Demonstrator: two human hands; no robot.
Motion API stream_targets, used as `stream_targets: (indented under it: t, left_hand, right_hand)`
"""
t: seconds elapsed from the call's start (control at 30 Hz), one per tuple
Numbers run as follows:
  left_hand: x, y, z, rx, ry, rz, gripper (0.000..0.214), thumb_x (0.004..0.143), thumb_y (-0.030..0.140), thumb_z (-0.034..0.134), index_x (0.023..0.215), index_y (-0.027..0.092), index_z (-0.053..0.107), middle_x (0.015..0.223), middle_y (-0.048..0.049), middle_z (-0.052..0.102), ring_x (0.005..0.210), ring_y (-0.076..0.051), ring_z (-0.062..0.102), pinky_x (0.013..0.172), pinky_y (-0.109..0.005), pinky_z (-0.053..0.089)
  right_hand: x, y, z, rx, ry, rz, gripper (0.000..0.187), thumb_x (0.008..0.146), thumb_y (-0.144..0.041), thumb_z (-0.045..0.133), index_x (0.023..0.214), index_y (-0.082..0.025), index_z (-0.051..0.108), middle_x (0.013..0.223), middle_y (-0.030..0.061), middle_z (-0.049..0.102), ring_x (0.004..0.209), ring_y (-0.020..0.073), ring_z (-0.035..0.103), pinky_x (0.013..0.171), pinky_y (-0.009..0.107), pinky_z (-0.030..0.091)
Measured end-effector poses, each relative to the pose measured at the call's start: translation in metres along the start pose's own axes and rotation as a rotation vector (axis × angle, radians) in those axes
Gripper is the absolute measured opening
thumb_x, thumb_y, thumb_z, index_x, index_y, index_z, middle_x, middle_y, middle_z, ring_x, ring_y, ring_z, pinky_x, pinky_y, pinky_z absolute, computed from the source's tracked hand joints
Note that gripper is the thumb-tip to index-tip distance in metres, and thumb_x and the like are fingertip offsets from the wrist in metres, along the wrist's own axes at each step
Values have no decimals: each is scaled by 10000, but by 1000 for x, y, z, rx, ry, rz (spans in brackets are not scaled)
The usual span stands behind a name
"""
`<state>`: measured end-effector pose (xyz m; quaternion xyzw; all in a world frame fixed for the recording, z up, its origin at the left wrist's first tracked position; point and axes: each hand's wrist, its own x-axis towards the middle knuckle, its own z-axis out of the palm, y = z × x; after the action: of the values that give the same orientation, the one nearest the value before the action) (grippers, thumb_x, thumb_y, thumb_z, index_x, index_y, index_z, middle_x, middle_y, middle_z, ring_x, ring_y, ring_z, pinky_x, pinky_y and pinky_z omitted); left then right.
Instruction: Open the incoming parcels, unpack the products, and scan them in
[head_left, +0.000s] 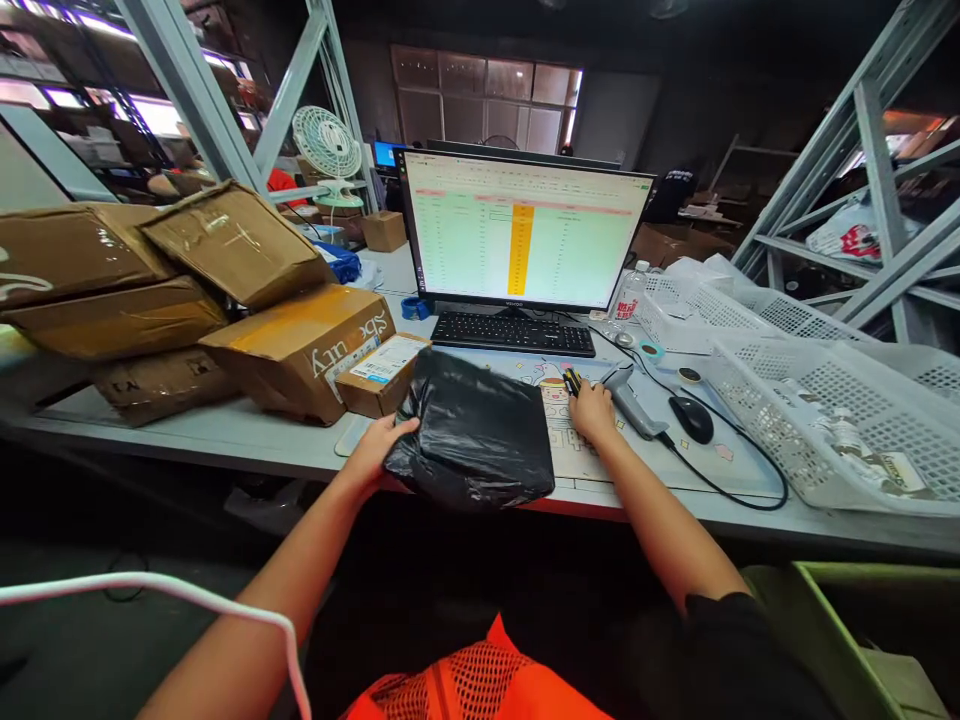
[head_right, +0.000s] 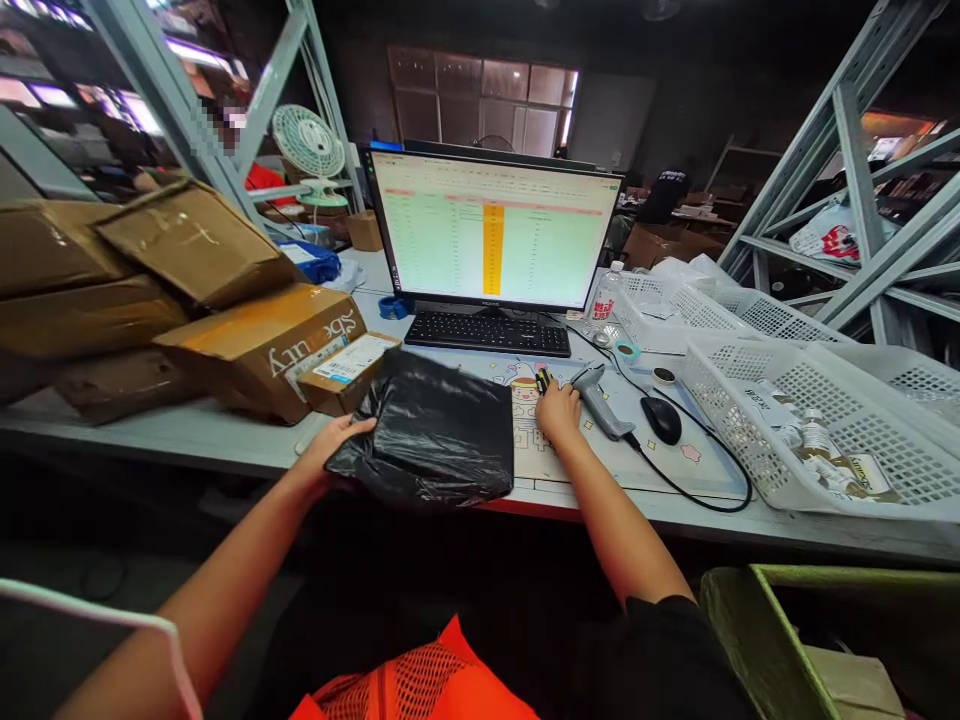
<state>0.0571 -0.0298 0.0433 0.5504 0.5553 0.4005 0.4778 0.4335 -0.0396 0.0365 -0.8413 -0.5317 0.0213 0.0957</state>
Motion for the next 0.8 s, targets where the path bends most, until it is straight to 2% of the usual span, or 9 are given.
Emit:
stream_targets:
  t: [0.07,0.13,0.23,0.33,0.47,0.6,0.67,0.8]
  left_hand:
    - [4,-17,-2,-9,-132,-129,643,565,709,839,888,160,750,698,-66,767,666,-290,740,657,-388,612]
    - [10,-24,-8,-3,-186,-138,666,536,676,864,944,160,759,767,-75,796,725,-305,762,689,-389,619]
    - [19,-21,-14,57,-144,-41,738,573,747,824,1009,154,774,931,-110,830,883,-336,784,727,-370,617]
    - [25,-18,-11,131,-106,-7,779,606,839,754,941,136,775,990,-141,829,957,-356,776,752,-362,603]
    - [28,-25,-4,161,-67,43,741,555,780,834,958,162,764,1014,-125,829,1053,-376,758,892,-395,592]
    - [28,-35,-3,143,-57,87,790,526,764,854,1016,154,750,1104,-146,818,1155,-389,730,1001,-422,569]
    - [27,-37,-3,119,-76,98,833,528,774,850,1053,136,747,1130,-159,814,1154,-386,733,1006,-424,571]
    - [28,-40,-5,93,-75,111,825,537,753,879,1076,141,756,1132,-155,816,1195,-392,721,1026,-420,565]
  right_hand:
    - [8,-2,-3,-7,-40,16,543,1048,-363,541,1503,-69,500,1494,302,539,1334,393,591,1066,458,501]
    - [19,-5,-7,-18,-102,15,574,1001,-381,648,1465,-59,544,1438,294,599,1262,377,654,1007,427,536]
    - [39,-14,-11,-44,-178,-25,494,944,-354,753,1351,-92,652,1308,229,706,1190,333,706,970,391,555]
    - [57,-28,-13,-77,-185,-92,433,967,-382,760,1316,-139,677,1317,153,717,1189,284,702,1019,443,560]
    - [74,-36,-18,-95,-130,-171,371,1007,-442,722,1238,-151,711,1336,122,705,1231,272,673,1099,516,523]
    - [85,-26,-28,-69,3,-189,402,1006,-356,718,1296,-82,670,1419,238,650,1375,333,582,1173,500,438]
    - [88,-20,-35,-37,51,-163,401,983,-285,729,1314,-74,650,1381,276,666,1364,355,592,1151,467,440]
    - [92,-9,-50,67,118,-77,333,1027,-238,607,1340,-124,627,1294,230,716,1211,329,694,1020,409,522]
